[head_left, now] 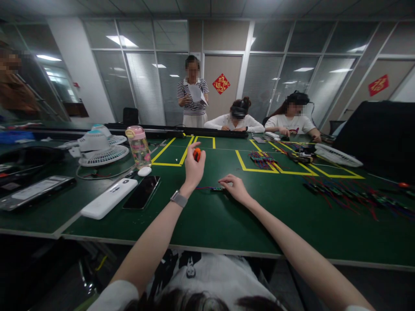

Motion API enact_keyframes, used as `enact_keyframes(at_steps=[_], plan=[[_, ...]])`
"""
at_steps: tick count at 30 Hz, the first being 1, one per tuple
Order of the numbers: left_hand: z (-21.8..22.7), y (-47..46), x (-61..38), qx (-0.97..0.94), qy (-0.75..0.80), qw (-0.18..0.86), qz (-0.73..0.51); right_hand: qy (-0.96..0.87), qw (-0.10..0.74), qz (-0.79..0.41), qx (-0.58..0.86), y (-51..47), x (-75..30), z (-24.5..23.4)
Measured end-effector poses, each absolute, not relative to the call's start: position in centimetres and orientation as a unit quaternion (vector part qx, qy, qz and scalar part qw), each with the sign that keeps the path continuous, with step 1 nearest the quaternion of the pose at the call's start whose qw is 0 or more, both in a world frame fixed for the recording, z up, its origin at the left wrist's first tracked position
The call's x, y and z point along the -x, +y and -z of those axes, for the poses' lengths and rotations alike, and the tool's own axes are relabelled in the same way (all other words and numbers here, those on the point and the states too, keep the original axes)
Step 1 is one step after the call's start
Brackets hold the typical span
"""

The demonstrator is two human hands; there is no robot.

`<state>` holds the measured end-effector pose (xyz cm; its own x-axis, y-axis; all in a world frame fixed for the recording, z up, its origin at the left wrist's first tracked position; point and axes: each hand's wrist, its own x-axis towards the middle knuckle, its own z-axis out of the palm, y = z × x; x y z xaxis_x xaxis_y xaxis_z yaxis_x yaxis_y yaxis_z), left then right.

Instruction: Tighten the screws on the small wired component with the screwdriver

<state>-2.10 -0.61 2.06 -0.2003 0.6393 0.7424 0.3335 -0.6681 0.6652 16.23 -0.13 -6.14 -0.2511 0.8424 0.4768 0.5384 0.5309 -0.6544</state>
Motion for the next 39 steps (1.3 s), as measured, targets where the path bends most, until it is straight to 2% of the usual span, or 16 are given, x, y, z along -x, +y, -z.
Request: enact_keyframes(at_steps=[5,8,24,29,39], plan=[[-1.1,-0.6,2.1,-0.824,0.464,0.125,-0.302,-0.797,0.36,-0.169,0.454,0.2,-16.1,6.7],[0.3,-0.1,1.9,-0.846,0.48,0.107,-0.205,-0.792,0.345,-0.162,0.477,0.4,-16.2,7.0],[2.0,0.1,1.3,-0.85,0.502,0.087,-0.132,-0.815,0.306,-0.149,0.468,0.5,-16.5,6.5],[1.8,0.0,1.3,-0.85,0.501,0.099,-0.126,-0.846,0.285,-0.178,0.414,0.2,-17.4,5.6],[1.4,0.2,1.3,-0.84,0.514,0.124,-0.122,-0.814,0.294,-0.268,0.424,0.5,-17.4,6.0]])
